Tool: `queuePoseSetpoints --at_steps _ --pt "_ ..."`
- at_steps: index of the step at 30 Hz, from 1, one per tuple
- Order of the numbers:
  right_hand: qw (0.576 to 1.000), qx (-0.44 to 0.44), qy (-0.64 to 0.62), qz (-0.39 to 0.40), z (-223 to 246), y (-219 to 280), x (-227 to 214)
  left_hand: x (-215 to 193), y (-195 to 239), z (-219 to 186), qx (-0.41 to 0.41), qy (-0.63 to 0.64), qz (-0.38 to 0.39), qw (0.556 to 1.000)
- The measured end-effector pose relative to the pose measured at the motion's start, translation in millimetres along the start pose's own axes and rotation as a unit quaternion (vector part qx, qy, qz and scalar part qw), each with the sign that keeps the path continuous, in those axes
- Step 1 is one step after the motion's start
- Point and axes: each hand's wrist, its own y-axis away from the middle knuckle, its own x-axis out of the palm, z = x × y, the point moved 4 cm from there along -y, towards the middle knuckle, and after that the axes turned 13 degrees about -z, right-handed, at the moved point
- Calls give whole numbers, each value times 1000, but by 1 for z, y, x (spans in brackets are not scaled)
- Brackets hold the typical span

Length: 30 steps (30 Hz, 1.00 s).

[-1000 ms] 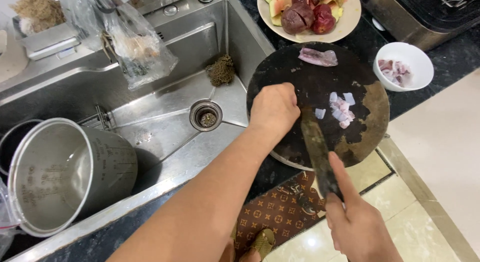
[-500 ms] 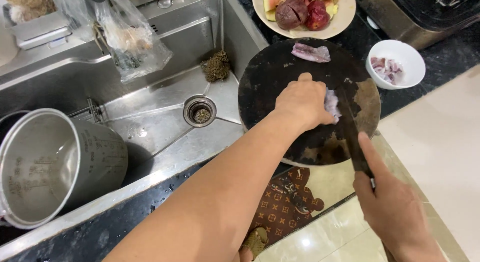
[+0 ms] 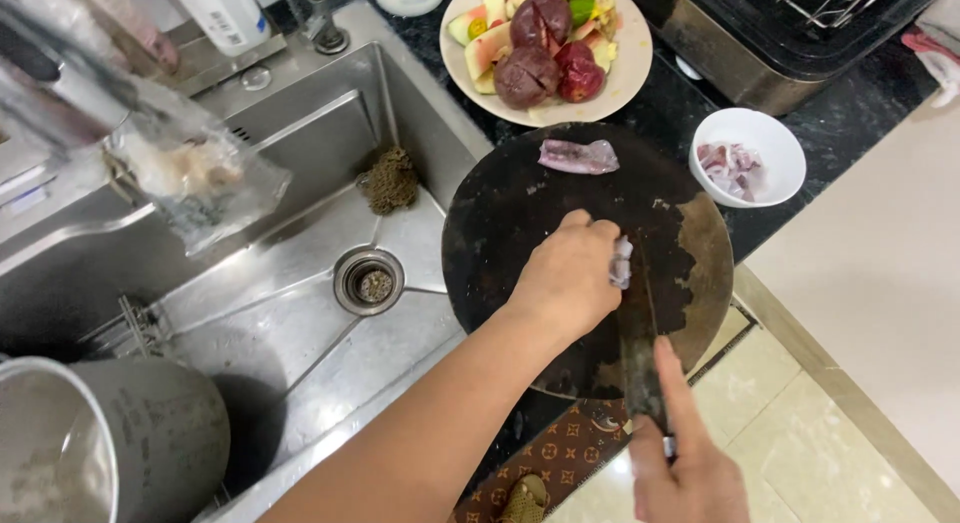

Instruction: Slice meat on a wooden cutting board and then wash the board in a kitchen sink.

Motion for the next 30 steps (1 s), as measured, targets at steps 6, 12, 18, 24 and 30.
queuePoseSetpoints --at_steps 6,12,18,24,30 --pt "998 41 -56 7 25 10 21 -10 -8 16 -73 174 -44 981" --pt "997 30 -59 -42 57 -10 -7 9 -61 -15 -9 223 -21 974" --pt "984 -53 2 -172 109 -58 -49 61 -151 -89 13 180 63 982" --pt "967 -153 67 -191 96 -103 -68 34 -157 -107 38 24 99 994" --pt "980 -120 -48 -152 61 -101 -70 13 -75 -38 262 54 90 959"
